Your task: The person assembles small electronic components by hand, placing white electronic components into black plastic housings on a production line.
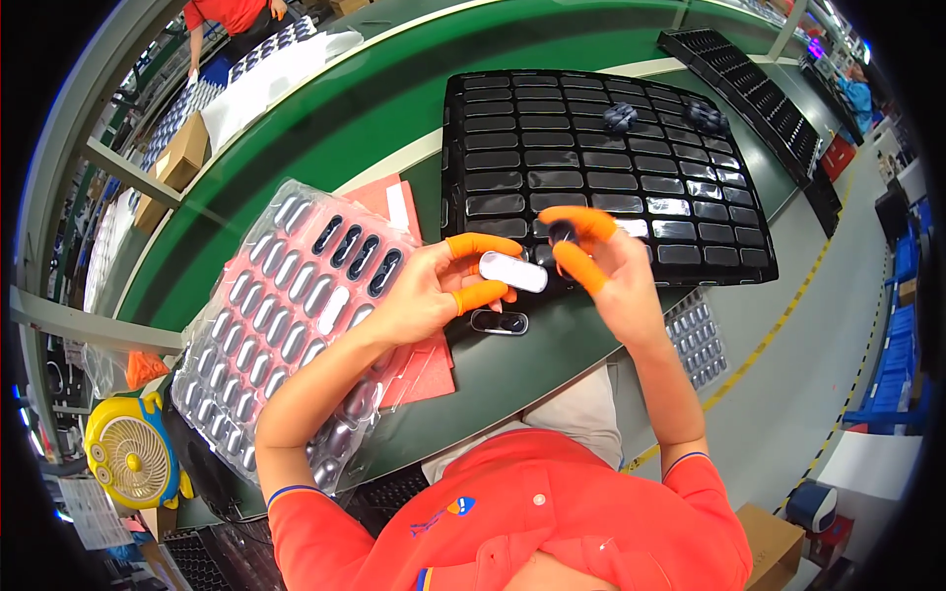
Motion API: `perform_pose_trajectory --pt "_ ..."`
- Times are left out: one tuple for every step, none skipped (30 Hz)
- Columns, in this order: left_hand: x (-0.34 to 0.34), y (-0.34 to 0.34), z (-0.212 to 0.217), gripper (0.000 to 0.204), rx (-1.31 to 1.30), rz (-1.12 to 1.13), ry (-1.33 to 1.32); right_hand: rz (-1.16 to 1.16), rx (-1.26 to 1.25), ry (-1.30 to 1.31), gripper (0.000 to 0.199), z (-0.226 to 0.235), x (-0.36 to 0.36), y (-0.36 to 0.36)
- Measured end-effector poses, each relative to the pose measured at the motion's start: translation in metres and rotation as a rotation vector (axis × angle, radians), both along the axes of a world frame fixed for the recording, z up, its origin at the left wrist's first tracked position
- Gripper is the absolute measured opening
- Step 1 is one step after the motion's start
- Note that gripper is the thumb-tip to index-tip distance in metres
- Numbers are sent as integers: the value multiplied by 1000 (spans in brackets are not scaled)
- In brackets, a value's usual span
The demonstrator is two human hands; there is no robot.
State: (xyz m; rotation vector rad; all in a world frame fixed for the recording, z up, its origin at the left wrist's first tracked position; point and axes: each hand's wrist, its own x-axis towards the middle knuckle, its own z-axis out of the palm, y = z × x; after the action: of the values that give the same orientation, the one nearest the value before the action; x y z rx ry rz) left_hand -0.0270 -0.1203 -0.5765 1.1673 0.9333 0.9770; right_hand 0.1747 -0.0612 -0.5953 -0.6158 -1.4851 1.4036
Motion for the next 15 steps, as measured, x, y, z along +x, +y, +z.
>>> perform_pose_trajectory --pt "0 0 -1 39 -2 -1 -7 -25 191 -108 24 -1 -2 -3" --pt "0 -2 -2 39 -3 1 -8 -49 382 -215 27 -2 -4 -6" --pt "0 -4 -3 38 9 10 0 -46 381 -216 27 -2 -5 -9" --pt "1 -6 -3 37 22 19 8 -76 364 -226 29 -2 -6 -12" --pt "2 -8 -4 37 34 29 16 -107 348 -237 30 -2 -7 -15" --pt "3 -8 -4 37 34 31 15 -137 332 -248 32 -2 -8 -17" --pt "4 -9 -5 37 64 39 16 -135 332 -249 32 -2 -8 -17" --pt "6 -9 -5 37 93 47 16 -141 347 -236 30 -4 -7 -17" --pt "6 -10 -5 37 123 55 16 -147 363 -222 29 -5 -7 -17" --pt "5 -10 -6 37 122 58 16 -152 378 -208 27 -7 -7 -17" --pt "4 -10 -7 37 118 55 19 -152 378 -209 27 -8 -8 -17" --pt "3 -10 -8 38 113 51 22 -158 338 -179 25 -10 -10 -18" --pt "2 -11 -8 38 109 48 25 -165 299 -148 22 -11 -13 -19" --pt "3 -11 -8 38 108 49 25 -172 259 -118 19 -12 -14 -19" --pt "4 -11 -9 38 128 63 22 -172 258 -119 19 -14 -16 -19"
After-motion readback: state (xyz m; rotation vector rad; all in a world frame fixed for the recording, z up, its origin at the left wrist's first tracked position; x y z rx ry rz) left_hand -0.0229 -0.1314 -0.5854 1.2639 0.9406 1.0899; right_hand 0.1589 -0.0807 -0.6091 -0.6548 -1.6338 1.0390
